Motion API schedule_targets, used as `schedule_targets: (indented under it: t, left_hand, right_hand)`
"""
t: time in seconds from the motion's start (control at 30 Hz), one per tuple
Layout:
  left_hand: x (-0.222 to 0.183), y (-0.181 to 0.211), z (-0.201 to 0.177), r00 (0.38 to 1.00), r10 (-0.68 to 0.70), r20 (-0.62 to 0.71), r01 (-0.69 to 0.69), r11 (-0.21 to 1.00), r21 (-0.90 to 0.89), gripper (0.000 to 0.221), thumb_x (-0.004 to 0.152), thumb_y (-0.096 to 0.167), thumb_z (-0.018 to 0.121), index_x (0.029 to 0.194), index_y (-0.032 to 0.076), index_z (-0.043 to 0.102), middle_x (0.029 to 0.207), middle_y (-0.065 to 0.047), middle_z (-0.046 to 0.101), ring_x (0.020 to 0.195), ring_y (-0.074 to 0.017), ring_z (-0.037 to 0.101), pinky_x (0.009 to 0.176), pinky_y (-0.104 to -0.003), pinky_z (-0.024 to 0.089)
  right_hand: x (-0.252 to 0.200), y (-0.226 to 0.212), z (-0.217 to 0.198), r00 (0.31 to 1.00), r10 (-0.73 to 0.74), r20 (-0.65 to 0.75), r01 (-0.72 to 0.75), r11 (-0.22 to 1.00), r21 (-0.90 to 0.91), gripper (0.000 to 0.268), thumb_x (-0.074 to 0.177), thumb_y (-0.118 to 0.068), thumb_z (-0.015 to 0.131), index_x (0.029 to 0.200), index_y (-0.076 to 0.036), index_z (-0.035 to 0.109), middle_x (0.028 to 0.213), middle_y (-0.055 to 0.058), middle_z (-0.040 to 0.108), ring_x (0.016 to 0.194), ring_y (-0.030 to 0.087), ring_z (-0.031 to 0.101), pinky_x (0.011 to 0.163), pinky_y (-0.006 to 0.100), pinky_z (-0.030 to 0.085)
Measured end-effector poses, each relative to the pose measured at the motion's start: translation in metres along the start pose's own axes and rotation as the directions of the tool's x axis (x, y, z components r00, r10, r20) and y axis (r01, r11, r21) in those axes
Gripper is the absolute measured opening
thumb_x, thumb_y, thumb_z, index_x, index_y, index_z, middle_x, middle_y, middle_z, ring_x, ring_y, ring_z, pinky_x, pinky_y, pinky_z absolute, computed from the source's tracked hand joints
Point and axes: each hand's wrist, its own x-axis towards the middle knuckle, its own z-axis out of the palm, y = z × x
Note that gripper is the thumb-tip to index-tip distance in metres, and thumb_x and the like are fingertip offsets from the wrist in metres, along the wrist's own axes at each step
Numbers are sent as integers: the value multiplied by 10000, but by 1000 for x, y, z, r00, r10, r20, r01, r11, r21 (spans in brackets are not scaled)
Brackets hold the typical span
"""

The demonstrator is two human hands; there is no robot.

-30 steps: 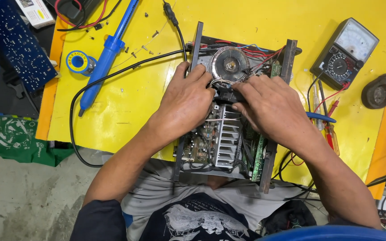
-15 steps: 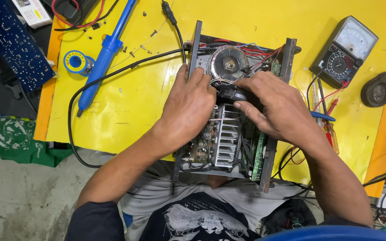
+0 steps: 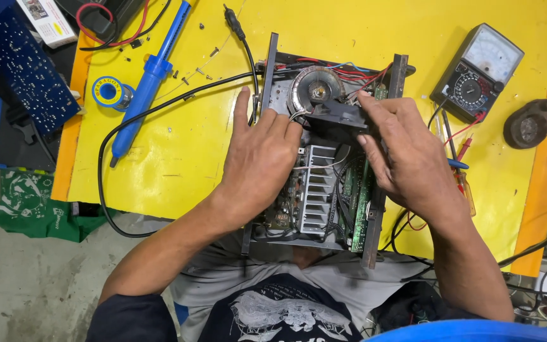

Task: Repairing an electronic device by repositioning an internal cooling fan and adjusting wires.

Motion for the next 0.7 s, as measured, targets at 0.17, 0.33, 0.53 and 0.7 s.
schedule_targets:
  t: [0.17, 0.33, 0.53, 0.7]
  left_hand:
    - [-4, 2, -9, 996, -68, -50, 66, 997, -35, 295, 987, -9, 598, 1279, 31, 611, 1194, -150, 609, 1259, -301, 578, 1167, -645, 251]
    - [3, -13, 13, 995, -59, 82, 81, 949, -305, 660, 882, 58, 670, 1491, -44, 437, 1299, -206, 592, 1349, -366, 487, 1163, -689, 134]
    - [13, -27, 31, 994, -42, 105, 90, 859, -504, 476, 939, 180, 757, 1365, 26, 611, 1047, -126, 695, 1139, -281, 612, 1153, -687, 138]
    - [17, -26, 25, 994, 0, 113, 60, 850, -524, 406, 893, 190, 799, 1261, 71, 674, 994, -110, 713, 1027, -265, 654, 1142, -666, 222]
  right_hand:
    - [-1, -1, -1, 997, 17, -72, -2, 979, 202, 355, 1092, -53, 552, 1430, 50, 510, 1225, 241, 561, 1109, 365, 541, 947, 418, 499]
    - [0, 2, 18, 988, 64, -140, -14, 943, 334, 374, 1042, -19, 618, 1408, 33, 558, 1176, 225, 562, 1073, 388, 605, 859, 438, 595]
    - [-3, 10, 35, 978, 71, -196, 5, 932, 361, 392, 1007, -8, 656, 1394, 17, 592, 1162, 194, 589, 1084, 420, 656, 978, 524, 510]
    - [-11, 22, 34, 981, 8, -193, 32, 978, 204, 356, 1016, -94, 701, 1356, -36, 611, 1221, 125, 665, 1200, 356, 649, 1244, 564, 226]
